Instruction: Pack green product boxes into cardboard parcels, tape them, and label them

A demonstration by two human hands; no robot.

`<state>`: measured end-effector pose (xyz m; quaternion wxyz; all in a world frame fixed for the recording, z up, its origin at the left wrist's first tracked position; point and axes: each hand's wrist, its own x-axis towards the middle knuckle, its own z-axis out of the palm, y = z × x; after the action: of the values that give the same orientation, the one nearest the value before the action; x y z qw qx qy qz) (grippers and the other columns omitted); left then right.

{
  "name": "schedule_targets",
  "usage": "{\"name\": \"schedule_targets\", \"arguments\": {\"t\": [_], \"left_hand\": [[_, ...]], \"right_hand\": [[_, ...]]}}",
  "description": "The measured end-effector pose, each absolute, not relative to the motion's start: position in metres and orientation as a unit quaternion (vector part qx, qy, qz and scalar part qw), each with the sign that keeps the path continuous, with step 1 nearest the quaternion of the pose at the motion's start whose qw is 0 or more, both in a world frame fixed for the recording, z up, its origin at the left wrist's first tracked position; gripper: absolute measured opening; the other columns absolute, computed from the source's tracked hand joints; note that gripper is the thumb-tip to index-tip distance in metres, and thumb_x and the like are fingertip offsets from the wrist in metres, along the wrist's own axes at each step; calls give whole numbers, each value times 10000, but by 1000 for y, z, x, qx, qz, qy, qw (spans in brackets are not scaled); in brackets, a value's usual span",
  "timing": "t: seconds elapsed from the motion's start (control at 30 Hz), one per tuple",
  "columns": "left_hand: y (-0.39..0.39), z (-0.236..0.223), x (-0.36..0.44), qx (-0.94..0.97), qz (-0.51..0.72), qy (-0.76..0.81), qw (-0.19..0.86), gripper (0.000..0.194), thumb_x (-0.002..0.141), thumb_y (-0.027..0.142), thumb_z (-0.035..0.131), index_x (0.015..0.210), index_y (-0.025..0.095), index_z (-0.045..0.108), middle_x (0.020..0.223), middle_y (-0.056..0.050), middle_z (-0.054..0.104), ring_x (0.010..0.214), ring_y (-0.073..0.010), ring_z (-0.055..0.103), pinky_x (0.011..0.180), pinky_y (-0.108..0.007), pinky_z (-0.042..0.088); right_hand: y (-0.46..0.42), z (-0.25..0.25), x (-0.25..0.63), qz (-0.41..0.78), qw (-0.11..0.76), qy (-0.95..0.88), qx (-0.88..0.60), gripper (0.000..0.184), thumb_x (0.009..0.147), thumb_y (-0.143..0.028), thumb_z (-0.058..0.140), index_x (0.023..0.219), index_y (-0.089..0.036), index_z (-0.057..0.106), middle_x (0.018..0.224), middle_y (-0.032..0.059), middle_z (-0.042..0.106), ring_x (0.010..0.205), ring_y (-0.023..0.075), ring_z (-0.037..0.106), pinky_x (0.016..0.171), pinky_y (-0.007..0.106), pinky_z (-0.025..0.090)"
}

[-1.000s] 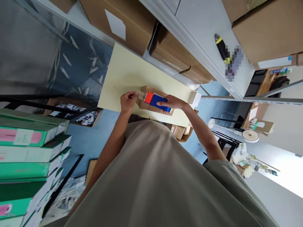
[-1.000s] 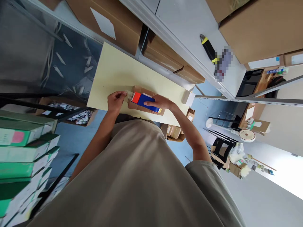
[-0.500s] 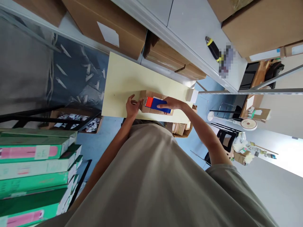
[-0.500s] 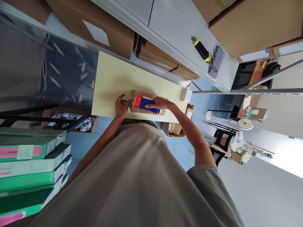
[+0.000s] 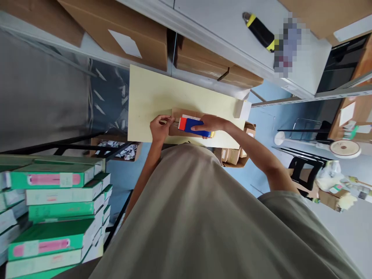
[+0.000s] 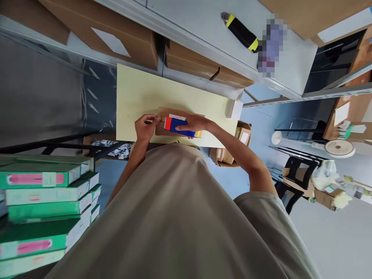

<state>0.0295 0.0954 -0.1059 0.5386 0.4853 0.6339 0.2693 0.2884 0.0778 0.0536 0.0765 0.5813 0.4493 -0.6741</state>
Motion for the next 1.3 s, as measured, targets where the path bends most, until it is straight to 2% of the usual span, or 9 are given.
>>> {"name": "schedule_targets", "arguments": {"t": [0.23,0.4,0.67,0.83,0.97,1.07,1.23,1.3], "left_hand": [[87,-98,34,527,256,675,449,279,893,394,810,1053,166,829,1004,-59,824,750,-158,649,743,-288,510],[88,-102,34,547,231,696,404,225,936,346,798,1073,167,798,1059,-70,821,926,-206,739,812,-312,570],[86,-97,43,534,223,728,368,155,937,259,817,1027,142,770,996,-31,814,1007,-203,747,840,-315,589],[84,-95,48,538,213,737,350,148,957,244,787,1052,133,764,1012,-35,816,1025,-195,738,874,-316,596],[85,-99,46,535,214,737,353,145,974,212,766,1093,131,745,1037,-32,812,1056,-196,734,952,-343,601],[84,-100,47,535,226,733,353,134,970,199,770,1080,128,745,1042,-34,811,1056,-198,738,949,-342,595],[82,-99,49,538,251,724,351,143,968,220,775,1079,129,775,1059,-51,828,1041,-208,756,915,-344,608],[81,-98,49,538,249,724,352,151,975,226,764,1087,127,779,1076,-60,834,1047,-210,763,914,-344,612]], "right_hand": [[21,100,405,-670,132,461,566,736,920,-877,725,849,-153,832,764,101,836,668,202,740,689,330,536],[-10,107,470,-679,136,433,577,695,896,-861,765,866,-171,838,754,105,829,713,231,747,694,347,516],[-34,33,493,-635,107,457,614,631,911,-787,836,795,-168,806,705,110,780,706,258,727,687,374,494],[-34,-15,473,-540,96,507,665,584,878,-729,921,822,-165,781,637,97,678,857,328,758,784,413,541],[-30,-25,451,-488,110,522,691,542,938,-673,897,951,-143,784,775,135,710,983,389,775,876,466,574],[-29,-31,429,-452,121,528,709,488,982,-613,871,1010,-135,779,883,171,743,1025,421,786,906,498,585],[-43,-69,401,-382,30,508,771,275,1047,-449,809,1098,-180,778,935,177,791,1118,420,773,955,517,602],[-53,-85,399,-349,17,488,800,300,1080,-416,752,1206,-144,758,1000,222,812,1127,416,771,980,521,608]]}}
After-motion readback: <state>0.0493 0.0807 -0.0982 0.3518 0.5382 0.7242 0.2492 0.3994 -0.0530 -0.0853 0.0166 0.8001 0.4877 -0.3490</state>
